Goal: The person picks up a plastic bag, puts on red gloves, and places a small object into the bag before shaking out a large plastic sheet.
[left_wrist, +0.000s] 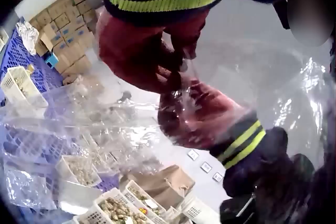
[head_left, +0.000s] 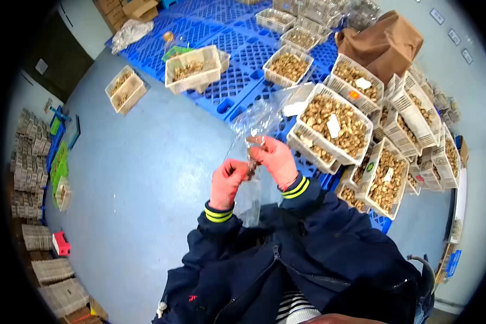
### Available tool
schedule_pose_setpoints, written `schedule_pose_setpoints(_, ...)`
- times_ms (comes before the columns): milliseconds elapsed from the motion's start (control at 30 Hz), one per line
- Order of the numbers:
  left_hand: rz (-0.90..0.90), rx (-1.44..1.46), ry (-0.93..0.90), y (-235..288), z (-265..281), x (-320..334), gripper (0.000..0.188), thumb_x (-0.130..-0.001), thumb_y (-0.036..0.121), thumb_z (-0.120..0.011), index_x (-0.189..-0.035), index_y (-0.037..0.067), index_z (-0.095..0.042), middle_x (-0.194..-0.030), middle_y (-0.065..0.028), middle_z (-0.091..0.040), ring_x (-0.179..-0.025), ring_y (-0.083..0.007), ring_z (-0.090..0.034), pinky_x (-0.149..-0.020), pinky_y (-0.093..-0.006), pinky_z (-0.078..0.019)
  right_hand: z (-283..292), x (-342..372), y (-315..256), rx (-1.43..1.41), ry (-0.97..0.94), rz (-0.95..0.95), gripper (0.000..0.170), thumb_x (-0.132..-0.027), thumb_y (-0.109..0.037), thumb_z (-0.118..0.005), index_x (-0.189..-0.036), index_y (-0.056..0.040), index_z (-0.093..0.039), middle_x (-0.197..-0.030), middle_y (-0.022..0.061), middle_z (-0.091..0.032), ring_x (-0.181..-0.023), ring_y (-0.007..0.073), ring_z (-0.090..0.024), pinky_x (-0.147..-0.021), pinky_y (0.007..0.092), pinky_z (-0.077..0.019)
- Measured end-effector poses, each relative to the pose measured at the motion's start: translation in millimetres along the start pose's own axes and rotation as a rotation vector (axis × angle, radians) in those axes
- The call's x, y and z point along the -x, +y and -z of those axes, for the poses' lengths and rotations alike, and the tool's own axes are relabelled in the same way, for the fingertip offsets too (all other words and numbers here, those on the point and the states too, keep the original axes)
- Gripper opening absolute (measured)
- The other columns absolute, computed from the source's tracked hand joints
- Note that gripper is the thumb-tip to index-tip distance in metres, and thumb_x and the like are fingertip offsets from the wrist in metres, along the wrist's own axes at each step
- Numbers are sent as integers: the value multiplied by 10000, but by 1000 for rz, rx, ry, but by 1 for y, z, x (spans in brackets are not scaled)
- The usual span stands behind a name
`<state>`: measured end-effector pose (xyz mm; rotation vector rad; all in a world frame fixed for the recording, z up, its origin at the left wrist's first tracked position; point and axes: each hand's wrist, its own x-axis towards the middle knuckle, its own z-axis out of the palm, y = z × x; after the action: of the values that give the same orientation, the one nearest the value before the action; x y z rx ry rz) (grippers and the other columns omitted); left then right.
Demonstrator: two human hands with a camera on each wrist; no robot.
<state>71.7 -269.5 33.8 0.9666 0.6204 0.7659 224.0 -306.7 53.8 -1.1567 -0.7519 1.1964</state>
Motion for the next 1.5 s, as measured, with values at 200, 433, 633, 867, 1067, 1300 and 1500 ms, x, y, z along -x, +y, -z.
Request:
schedule_pose_setpoints(200,5,-45,2,-3,12,-5,86,-750,-15,-551,-825,-24,-511,-774,-81,-579,-668,-130,-543,-643,-244,-451,1,3,2,26,-93,86,360,-827,-16,-471,-1186,7,-464,-903,70,-599,-781,116,-563,-688,244,-461)
schedule_pose_setpoints(433,14,-164,-21,9,13,-5,170,-760,5,-572,-918,-15,-515,-817,-67,-565,-676,-115,-532,-617,-234,-433,1,1,-2,31,-63,90,432,-773,-13,-535,-1200,-16,-468,-928,63,-619,-794,94,-575,-673,214,-457)
schedule_pose_setpoints(633,248,-135,-51,11,11,-2,133,-793,56,-557,-902,-21,-549,-812,-65,-594,-651,-112,-543,-599,-231,-438,-4,6,-12,398,81,11,395,-760,-99,-603,-1145,-43,-536,-747,21,-612,-574,49,-505,-493,193,-409)
schedule_pose_setpoints(867,-51,-5,141,11,17,-5,165,-818,116,-568,-915,-18,-563,-760,-84,-605,-626,-129,-556,-589,-248,-458,8,-7,0,5,5,6,393,-800,-89,-578,-1174,-5,-488,-778,32,-580,-650,78,-530,-564,214,-423)
schedule_pose_setpoints(1067,65,-143,7,10,14,-6,263,-840,143,-552,-1037,-28,-514,-840,-78,-607,-701,-114,-556,-656,-232,-444,3,-7,2,-83,-86,46,476,-780,-13,-550,-1236,-7,-413,-980,60,-579,-825,115,-532,-717,228,-428)
schedule_pose_setpoints(1300,142,-235,21,7,15,-3,172,-838,92,-519,-921,-49,-574,-799,-63,-610,-669,-108,-555,-619,-227,-444,-1,-8,-3,-52,-101,14,427,-796,-50,-556,-1209,-13,-453,-940,64,-609,-766,98,-555,-649,224,-436)
schedule_pose_setpoints(1500,48,-27,-6,9,11,-2,164,-822,49,-498,-931,-54,-564,-814,-105,-621,-681,-142,-571,-622,-232,-447,9,-9,-6,98,-8,-81,379,-840,-170,-543,-1189,-37,-482,-903,39,-611,-715,93,-543,-601,199,-412)
